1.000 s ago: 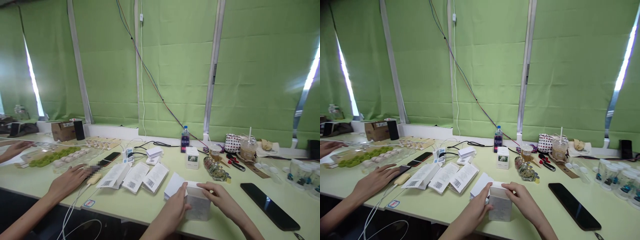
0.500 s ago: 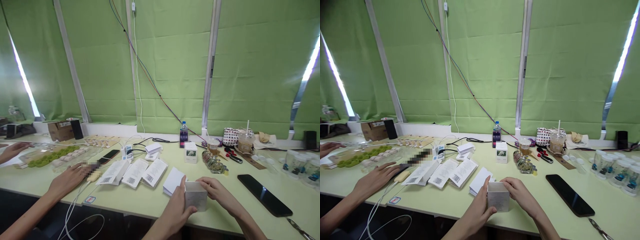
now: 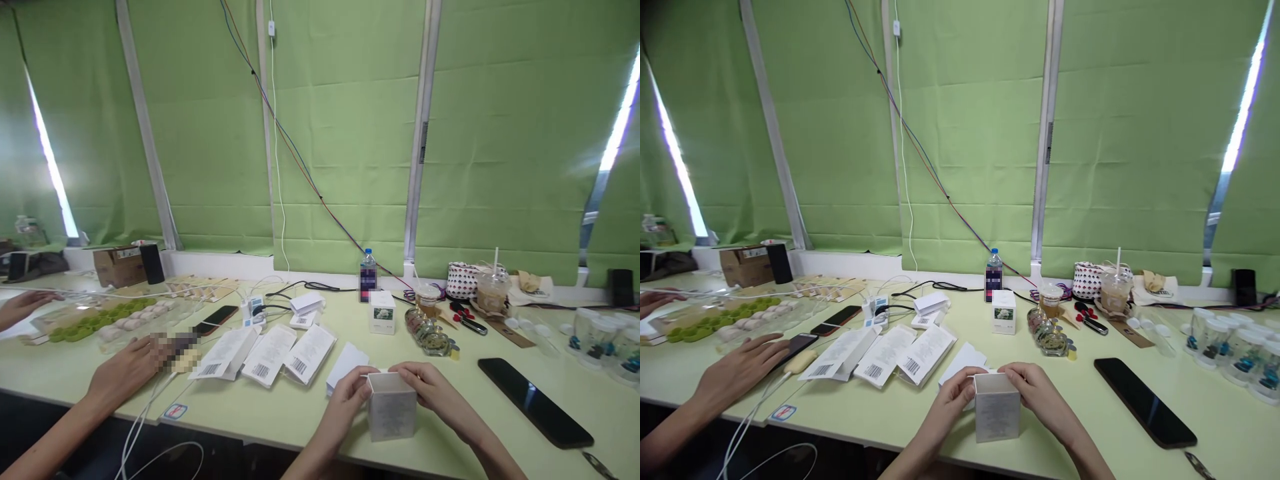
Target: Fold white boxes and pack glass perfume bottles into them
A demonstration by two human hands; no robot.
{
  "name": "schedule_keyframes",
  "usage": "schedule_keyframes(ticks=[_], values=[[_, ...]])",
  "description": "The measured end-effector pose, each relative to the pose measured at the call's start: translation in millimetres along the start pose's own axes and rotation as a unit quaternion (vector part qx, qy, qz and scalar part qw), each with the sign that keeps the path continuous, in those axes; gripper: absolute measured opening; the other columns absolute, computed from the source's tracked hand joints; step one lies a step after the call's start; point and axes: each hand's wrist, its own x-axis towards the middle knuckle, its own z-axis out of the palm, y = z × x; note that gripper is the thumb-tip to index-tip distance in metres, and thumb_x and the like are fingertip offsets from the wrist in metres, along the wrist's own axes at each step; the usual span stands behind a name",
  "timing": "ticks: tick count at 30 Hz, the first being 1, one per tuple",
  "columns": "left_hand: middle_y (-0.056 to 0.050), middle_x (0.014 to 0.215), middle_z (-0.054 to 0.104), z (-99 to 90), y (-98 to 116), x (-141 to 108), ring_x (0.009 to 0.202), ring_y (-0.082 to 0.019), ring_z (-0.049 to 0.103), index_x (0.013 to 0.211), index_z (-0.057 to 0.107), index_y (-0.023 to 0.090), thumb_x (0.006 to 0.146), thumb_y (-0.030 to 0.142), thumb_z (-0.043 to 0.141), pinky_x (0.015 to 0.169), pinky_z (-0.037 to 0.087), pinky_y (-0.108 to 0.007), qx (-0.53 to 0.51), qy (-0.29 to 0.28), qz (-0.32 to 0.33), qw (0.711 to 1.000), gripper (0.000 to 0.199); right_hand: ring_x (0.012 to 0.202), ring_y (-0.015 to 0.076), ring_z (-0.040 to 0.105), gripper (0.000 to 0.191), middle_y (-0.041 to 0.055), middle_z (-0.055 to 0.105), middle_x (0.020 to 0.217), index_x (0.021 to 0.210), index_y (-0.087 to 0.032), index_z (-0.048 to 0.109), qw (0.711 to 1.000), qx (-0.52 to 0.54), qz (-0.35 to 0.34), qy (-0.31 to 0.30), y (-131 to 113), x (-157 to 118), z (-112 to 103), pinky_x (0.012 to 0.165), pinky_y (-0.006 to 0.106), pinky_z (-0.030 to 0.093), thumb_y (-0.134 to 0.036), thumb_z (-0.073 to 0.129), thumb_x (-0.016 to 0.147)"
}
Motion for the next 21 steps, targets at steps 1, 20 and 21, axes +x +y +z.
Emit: schedule_keyframes(ticks=[1,20,21], values=[[-0.005,0.088,0.068,0.2,-2.7,1.0,0.082,-0.018,0.060,0.104,0.064,0.017,0.079,0.055,0.062,0.073,0.043,-0.025,-0.024,0.001,-0.010,1.000,0.045,0.056,0.0096,0.032,0.047,-0.0026,0.047,0.064,0.093,-0.016,0.069,1.000,0.003,-0.002,-0.005,-0.6,-1.0,-0.1,0.050,0.022,0.021,-0.058,0.050,0.084],[0.000,0.062,0.064,-0.9,-7.4,4.4,0.058,-0.010,0.054,0.081,0.067,0.013,0.061,0.045,0.081,0.060,0.035,-0.019,-0.124,0.047,-0.069,0.989,0.040,0.049,0.0082,0.032,0.043,-0.0057,0.036,0.060,0.068,-0.017,0.050,0.997,-0.064,-0.047,-0.002,6.1,2.6,-0.7,0.044,0.022,0.023,-0.053,0.041,0.090],[0.000,0.063,0.065,-1.0,-8.0,4.5,0.058,-0.010,0.054,0.081,0.067,0.013,0.061,0.045,0.081,0.060,0.035,-0.019,-0.125,0.046,-0.070,0.989,0.040,0.049,0.0082,0.032,0.043,-0.0059,0.035,0.059,0.069,-0.017,0.050,0.997,-0.064,-0.044,0.001,6.7,2.8,0.0,0.044,0.021,0.023,-0.053,0.041,0.090]])
